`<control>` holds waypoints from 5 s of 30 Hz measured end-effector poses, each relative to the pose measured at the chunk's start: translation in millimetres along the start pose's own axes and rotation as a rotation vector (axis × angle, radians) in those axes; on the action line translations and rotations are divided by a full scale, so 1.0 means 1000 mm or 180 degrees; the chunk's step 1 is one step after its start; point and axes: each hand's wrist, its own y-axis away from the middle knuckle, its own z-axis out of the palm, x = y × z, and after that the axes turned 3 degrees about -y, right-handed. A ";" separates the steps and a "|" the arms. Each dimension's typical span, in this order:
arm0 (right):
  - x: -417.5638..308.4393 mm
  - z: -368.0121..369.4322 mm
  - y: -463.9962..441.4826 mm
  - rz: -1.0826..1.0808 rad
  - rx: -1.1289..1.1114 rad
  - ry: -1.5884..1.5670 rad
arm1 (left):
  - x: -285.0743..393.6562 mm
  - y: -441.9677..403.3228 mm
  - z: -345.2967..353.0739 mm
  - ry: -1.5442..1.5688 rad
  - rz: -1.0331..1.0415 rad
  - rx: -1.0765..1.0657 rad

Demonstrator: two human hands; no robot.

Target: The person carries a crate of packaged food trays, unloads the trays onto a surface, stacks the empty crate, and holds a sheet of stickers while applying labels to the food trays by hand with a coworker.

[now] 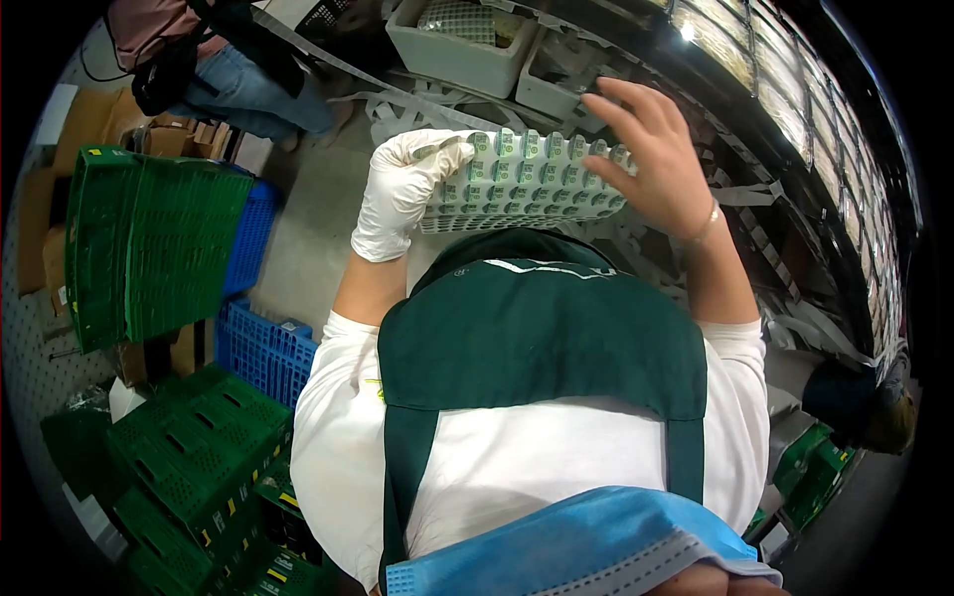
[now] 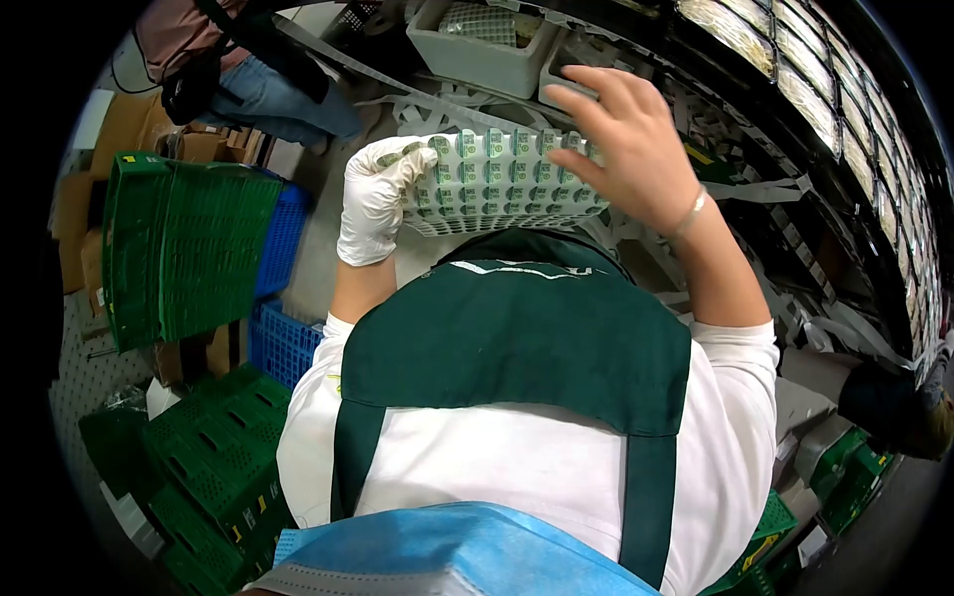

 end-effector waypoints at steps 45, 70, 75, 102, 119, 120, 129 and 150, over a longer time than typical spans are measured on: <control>0.079 0.115 -0.168 -0.0635 -0.0604 -0.0603 | 0.022 -0.129 -0.099 0.0141 -0.0113 0.0826; 0.192 0.174 -0.265 0.2097 0.1070 -0.0312 | 0.000 -0.282 -0.213 0.0869 -0.0951 0.0123; 0.234 0.171 -0.241 0.1820 0.0824 0.1606 | -0.001 -0.280 -0.245 0.0968 -0.0727 0.0263; 0.442 0.194 -0.360 0.3460 0.0991 0.0368 | 0.019 -0.291 -0.224 0.0318 -0.0693 0.1058; 0.578 0.180 -0.375 0.3647 0.0205 0.0708 | 0.023 -0.264 -0.173 0.0143 -0.0768 0.1838; 0.571 0.180 -0.376 0.3648 -0.0253 0.1277 | 0.022 -0.264 -0.173 0.0140 -0.0763 0.1868; 0.516 0.177 -0.390 0.2000 0.0174 -0.0797 | 0.046 -0.297 -0.148 0.0229 0.0163 0.1132; 0.131 0.203 -0.366 -0.0887 -0.0438 -0.0244 | 0.045 -0.317 -0.153 0.0465 -0.0166 0.0637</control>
